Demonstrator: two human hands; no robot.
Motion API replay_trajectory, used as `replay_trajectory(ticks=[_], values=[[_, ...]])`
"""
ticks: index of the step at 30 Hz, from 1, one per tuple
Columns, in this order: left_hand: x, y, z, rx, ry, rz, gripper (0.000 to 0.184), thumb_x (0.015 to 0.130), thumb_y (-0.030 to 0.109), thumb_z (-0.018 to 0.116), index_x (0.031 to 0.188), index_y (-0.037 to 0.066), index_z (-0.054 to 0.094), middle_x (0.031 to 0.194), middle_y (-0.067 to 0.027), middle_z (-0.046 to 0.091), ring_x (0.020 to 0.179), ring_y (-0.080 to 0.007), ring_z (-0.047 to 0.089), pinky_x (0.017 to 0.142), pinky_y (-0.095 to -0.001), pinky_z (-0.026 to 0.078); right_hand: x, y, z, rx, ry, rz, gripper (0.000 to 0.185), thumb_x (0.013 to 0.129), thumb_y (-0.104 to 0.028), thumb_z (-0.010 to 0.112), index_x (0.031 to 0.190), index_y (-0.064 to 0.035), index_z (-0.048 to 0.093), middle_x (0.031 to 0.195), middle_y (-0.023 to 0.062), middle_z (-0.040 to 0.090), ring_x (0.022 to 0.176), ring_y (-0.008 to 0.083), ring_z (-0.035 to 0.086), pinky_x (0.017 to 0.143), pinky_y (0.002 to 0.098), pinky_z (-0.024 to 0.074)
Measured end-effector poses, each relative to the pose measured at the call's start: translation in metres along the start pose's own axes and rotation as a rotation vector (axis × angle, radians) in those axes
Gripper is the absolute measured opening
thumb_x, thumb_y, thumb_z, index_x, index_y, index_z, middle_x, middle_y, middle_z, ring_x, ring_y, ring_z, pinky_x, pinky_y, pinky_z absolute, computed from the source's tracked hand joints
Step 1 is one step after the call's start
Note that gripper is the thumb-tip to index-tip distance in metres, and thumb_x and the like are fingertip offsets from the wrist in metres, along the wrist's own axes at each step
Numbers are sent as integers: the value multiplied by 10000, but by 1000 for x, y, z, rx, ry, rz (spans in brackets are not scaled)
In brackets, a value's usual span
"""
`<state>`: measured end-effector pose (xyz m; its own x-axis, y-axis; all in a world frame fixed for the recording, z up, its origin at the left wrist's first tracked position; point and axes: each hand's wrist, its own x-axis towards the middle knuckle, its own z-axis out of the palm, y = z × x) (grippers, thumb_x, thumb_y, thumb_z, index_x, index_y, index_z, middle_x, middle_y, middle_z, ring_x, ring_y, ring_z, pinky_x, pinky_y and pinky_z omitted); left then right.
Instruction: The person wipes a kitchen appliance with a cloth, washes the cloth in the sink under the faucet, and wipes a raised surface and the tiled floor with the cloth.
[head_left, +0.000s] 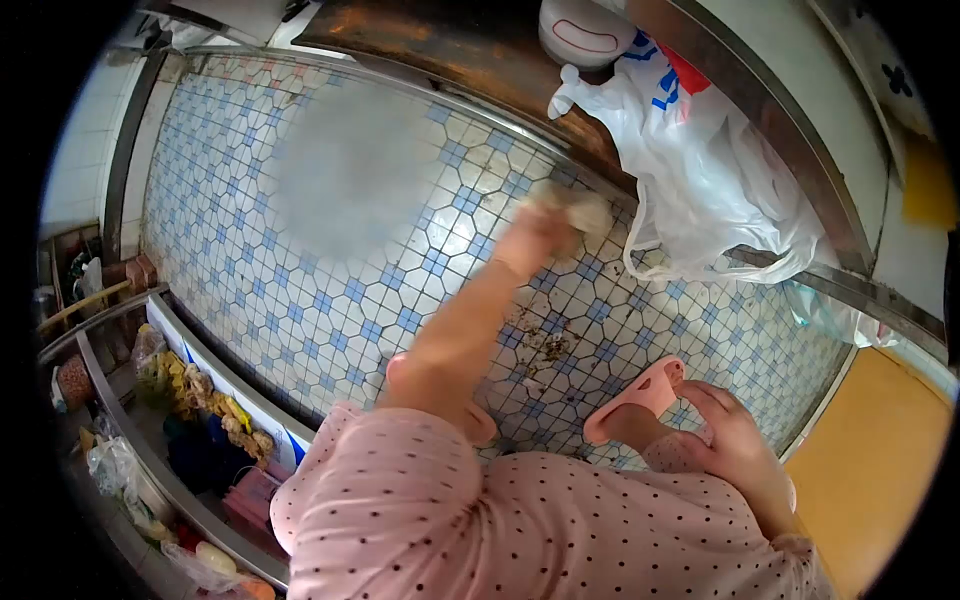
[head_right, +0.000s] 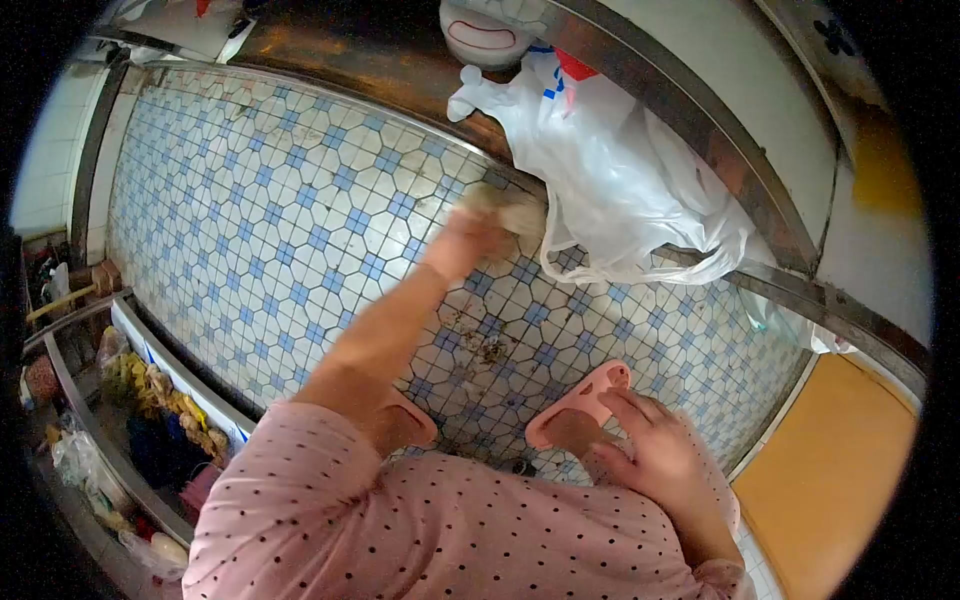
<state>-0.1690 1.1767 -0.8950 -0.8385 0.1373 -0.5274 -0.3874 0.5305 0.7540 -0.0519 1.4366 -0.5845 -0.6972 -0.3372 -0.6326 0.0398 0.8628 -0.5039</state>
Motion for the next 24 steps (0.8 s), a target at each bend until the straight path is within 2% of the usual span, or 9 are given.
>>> replay_trajectory(ticks=[1, 6, 8, 11, 12, 15, 20, 22, 24], values=[[14, -3, -42, 621, -85, 277, 431, 880, 70, 487, 1308, 94, 530, 1277, -176, 569, 1230, -321, 504, 1022, -413, 412, -2, 1, 0, 17, 28, -1, 544, 788, -218, 751, 1266, -48, 555, 1266, 183, 599, 1135, 365, 591, 900, 418, 499], [41, -53, -159, 191, 544, 174, 421, 871, 73, 487, 1288, 50, 537, 1154, -202, 632, 1011, -366, 618, 886, -452, 482, -11, 8, 5, 90, 13, 125, 496, 789, -165, 753, 1241, -65, 575, 1270, 161, 605, 1116, 345, 610, 844, 393, 528], [69, -62, -130, 479, 691, 220, 451, 874, 86, 484, 1323, 44, 499, 1173, -216, 620, 1039, -371, 601, 898, -466, 462, -15, 16, 16, 156, 36, 126, 487, 792, -179, 752, 1235, -75, 581, 1264, 143, 610, 1116, 328, 612, 838, 390, 530], [92, -39, -17, 659, 617, 167, 541, 886, 108, 473, 1416, 32, 400, 1237, -244, 588, 1135, -390, 550, 973, -512, 394, -14, 9, 15, 158, 5, 108, 491, 799, -202, 745, 1245, -86, 576, 1247, 132, 619, 1097, 316, 622, 823, 393, 533], [74, -20, 14, 790, 569, 342, 481, 935, 146, 458, 1408, 58, 442, 1488, -225, 367, 1349, -460, 353, 1096, -574, 285, -12, 3, 9, 134, -11, 100, 495, 803, -209, 742, 1252, -88, 573, 1240, 131, 622, 1087, 314, 626, 817, 395, 534], [20, 39, 59, 1007, -69, 327, 481, 890, 87, 471, 1365, 146, 521, 1528, -171, 336, 1372, -395, 365, 1113, -508, 318, -13, -20, -4, 73, -85, 98, 535, 800, -135, 706, 1299, -40, 541, 1302, 179, 558, 1165, 372, 558, 959, 405, 475], [-28, -35, -6, 379, 140, 627, 347, 898, 90, 457, 1198, 86, 633, 1282, -143, 597, 1168, -308, 563, 968, -393, 448, -31, -23, 4, -65, 61, -153, 539, 806, -225, 727, 1287, -67, 542, 1245, 154, 577, 1112, 377, 566, 914, 447, 475], [-78, -30, -81, 121, 313, 254, 337, 863, 18, 493, 1160, 81, 641, 1212, -171, 609, 1112, -344, 562, 961, -406, 449, -39, -22, 8, -66, 73, -173, 543, 799, -223, 729, 1283, -60, 543, 1248, 147, 571, 1112, 374, 561, 925, 450, 469], [-117, -34, -125, 415, 316, -161, 364, 966, 169, 389, 1271, 79, 566, 1214, -172, 605, 1111, -324, 567, 965, -416, 443, -46, -20, 11, -50, 78, -179, 551, 791, -220, 732, 1281, -54, 542, 1245, 143, 571, 1101, 366, 566, 925, 448, 471]])
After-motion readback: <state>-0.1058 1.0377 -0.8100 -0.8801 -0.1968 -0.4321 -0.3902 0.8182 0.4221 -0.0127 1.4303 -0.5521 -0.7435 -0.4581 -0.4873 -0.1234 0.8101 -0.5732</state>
